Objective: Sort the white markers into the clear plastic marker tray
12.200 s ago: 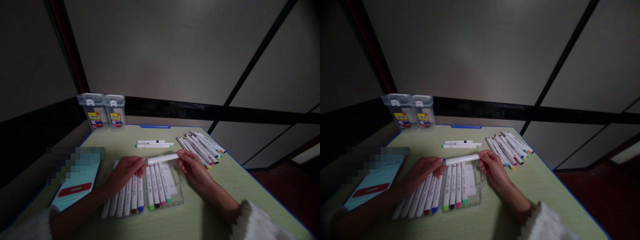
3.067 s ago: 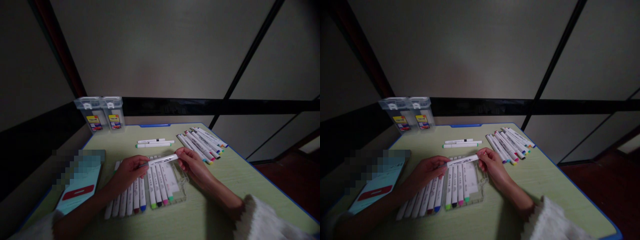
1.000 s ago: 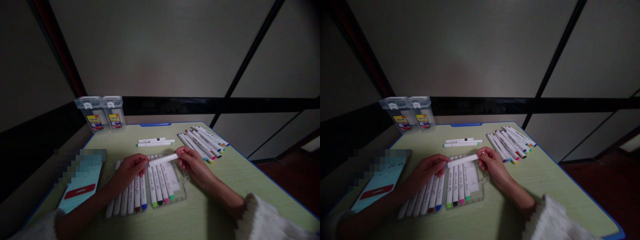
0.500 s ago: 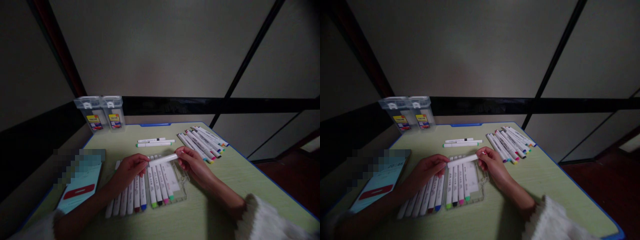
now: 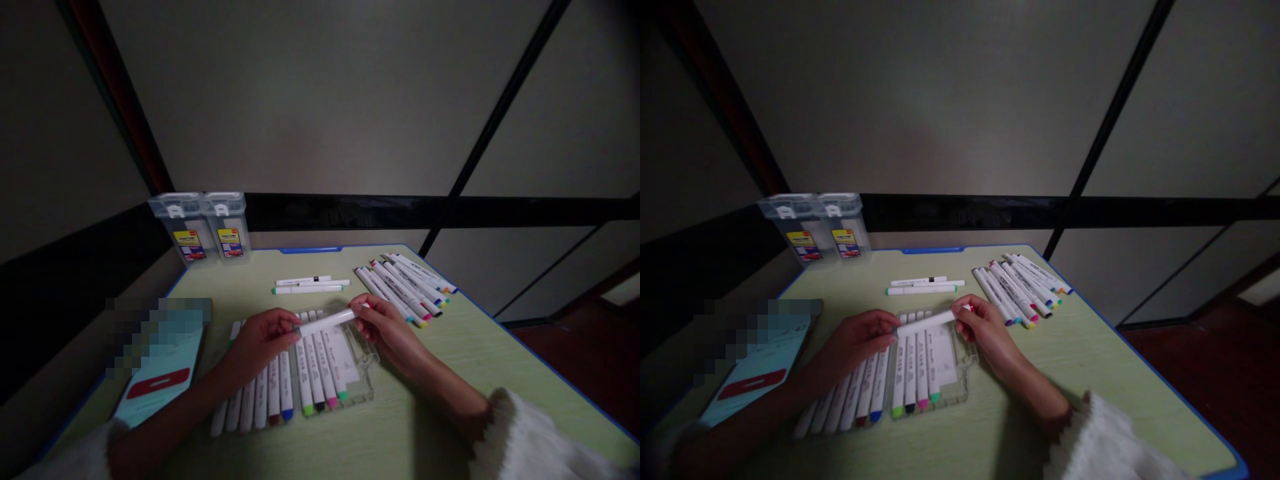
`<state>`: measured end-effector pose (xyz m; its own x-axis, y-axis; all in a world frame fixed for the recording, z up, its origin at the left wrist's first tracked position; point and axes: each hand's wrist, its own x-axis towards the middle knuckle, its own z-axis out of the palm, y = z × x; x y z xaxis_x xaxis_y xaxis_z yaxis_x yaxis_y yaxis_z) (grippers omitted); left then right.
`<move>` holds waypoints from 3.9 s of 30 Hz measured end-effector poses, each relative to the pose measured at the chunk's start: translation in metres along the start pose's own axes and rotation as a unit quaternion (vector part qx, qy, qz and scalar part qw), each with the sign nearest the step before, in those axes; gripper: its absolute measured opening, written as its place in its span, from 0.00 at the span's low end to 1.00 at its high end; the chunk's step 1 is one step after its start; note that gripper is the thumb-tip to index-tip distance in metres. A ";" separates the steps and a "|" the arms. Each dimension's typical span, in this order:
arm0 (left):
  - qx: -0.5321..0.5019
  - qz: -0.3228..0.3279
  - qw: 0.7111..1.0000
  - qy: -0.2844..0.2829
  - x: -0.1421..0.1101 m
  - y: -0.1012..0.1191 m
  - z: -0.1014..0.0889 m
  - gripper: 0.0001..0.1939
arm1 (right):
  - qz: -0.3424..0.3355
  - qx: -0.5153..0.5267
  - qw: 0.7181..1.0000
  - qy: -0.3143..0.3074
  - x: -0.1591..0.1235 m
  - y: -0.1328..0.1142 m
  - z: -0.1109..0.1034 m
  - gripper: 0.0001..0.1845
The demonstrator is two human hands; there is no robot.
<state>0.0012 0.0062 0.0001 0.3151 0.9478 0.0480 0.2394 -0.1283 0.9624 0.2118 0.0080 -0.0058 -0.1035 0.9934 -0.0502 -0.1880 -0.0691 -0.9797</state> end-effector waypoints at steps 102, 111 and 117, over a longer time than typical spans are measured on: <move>-0.093 0.004 0.994 0.063 -0.003 0.011 -0.001 0.12 | -0.012 -0.082 0.995 -0.062 -0.006 -0.005 0.004 0.07; -0.135 -0.005 0.986 0.102 -0.003 0.010 0.001 0.17 | -0.032 -0.120 0.985 -0.117 -0.007 -0.005 0.003 0.07; -0.143 -0.009 0.985 0.093 -0.003 0.011 0.000 0.19 | -0.039 -0.100 0.983 -0.148 -0.006 -0.003 0.004 0.08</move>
<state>0.0024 0.0018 0.0105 0.1320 0.9899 0.0523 -0.0330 -0.0483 0.9983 0.2090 0.0017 -0.0013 -0.3814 0.9227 0.0562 -0.0133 0.0553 -0.9984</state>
